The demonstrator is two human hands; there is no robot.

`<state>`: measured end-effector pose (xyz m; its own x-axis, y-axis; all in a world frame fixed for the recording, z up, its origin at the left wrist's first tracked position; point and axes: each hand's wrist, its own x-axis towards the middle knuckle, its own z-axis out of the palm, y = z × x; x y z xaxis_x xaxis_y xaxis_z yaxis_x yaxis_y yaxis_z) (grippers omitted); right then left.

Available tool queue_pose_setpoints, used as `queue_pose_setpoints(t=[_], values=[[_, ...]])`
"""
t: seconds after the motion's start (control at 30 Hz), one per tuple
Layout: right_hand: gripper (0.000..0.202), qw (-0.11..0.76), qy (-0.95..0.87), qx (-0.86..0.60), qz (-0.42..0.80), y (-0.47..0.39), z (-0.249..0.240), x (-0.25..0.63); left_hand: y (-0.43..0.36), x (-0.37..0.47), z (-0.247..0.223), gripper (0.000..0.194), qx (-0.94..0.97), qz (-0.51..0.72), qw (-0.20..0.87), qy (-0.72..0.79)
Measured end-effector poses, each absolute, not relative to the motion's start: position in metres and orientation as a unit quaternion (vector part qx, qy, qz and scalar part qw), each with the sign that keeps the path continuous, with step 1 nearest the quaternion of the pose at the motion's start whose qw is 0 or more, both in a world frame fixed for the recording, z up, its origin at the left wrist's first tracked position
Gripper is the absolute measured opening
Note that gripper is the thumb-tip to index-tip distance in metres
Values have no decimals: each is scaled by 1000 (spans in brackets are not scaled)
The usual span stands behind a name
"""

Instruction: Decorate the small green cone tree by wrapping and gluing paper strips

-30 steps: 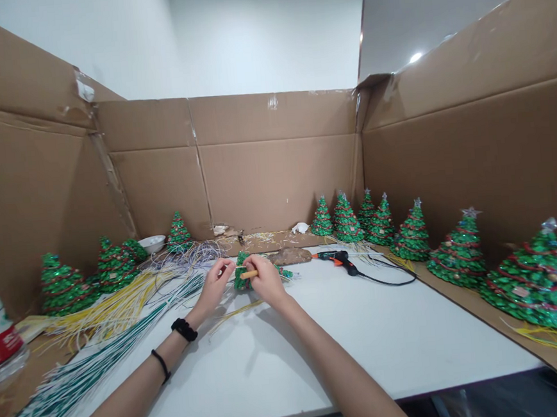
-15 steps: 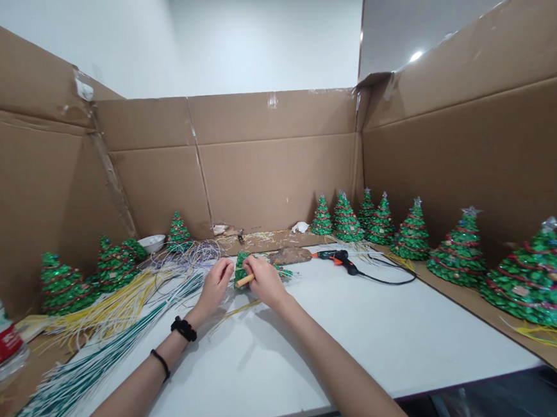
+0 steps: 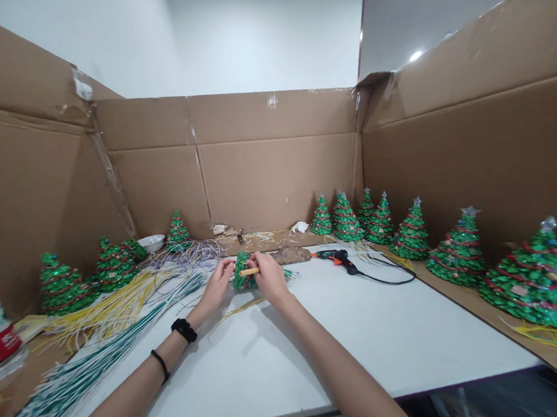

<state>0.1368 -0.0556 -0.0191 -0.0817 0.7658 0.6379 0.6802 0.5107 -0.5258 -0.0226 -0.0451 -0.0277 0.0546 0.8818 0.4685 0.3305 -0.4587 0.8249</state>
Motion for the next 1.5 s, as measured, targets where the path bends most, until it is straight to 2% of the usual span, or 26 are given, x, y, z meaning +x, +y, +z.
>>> queue_pose_setpoints(t=[0.27, 0.47, 0.67, 1.0, 1.5], values=[[17, 468, -700, -533, 81, -57, -13, 137, -46, -18, -23, 45, 592, 478, 465, 452], [13, 452, -687, -557, 116, -59, -9, 138, -50, -18, -21, 40, 578, 449, 530, 428], [9, 441, -686, -568, 109, -60, -8, 138, -55, -15, -18, 36, 579, 446, 542, 416], [11, 398, -746, -532, -42, -62, -13, 136, -54, -16, -20, 36, 591, 438, 528, 424], [12, 348, -779, -514, -85, -67, -12, 133, -57, -13, -19, 36, 586, 437, 537, 422]])
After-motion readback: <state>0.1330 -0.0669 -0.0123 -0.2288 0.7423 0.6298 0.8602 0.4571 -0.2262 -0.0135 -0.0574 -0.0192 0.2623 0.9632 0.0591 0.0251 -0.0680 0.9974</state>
